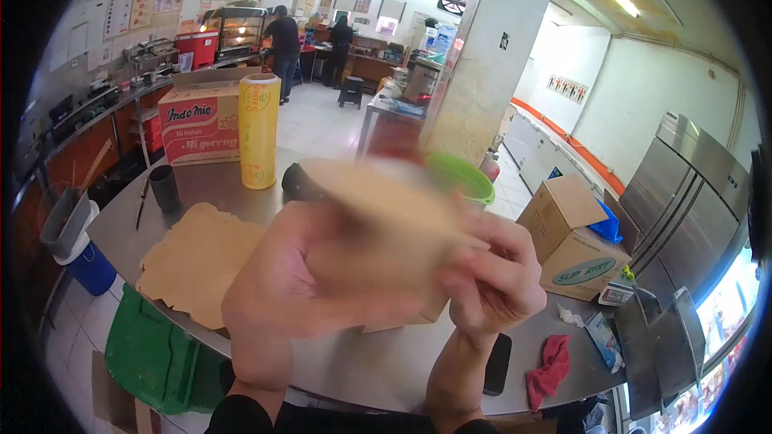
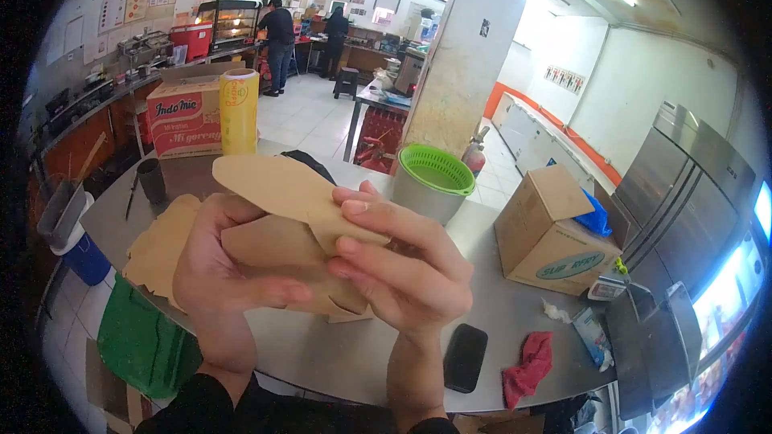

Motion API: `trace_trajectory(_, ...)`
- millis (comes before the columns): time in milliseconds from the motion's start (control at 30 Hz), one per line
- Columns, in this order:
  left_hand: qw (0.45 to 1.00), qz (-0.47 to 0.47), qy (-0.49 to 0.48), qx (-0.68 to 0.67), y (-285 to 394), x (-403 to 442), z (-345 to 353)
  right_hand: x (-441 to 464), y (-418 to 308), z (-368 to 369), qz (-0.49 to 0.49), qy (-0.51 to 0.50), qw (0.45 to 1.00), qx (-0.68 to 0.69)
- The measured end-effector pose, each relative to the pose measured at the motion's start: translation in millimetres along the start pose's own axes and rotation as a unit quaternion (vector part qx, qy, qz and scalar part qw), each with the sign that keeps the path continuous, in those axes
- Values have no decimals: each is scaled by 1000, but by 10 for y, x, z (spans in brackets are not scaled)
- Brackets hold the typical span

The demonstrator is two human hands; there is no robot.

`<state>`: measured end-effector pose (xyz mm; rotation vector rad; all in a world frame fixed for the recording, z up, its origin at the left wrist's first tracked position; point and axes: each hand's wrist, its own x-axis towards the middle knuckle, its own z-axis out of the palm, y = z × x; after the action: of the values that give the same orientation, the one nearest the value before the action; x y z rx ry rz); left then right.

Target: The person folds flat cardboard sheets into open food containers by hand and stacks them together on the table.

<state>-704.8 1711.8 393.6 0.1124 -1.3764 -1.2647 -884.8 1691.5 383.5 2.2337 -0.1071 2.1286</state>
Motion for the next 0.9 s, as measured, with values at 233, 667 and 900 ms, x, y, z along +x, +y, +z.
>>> trace_trajectory(233,999,-7,-50,-4,-47,65,-136,2,47,-24,16,-12,999,41)
trace_trajectory(667,999,52,-1,16,5,68,22,47,-75,-22,-53,-33,992,-106)
trace_trajectory(900,978,189,31,88,-219,-78,22,85,-95,-58,-137,-23,979,-146)
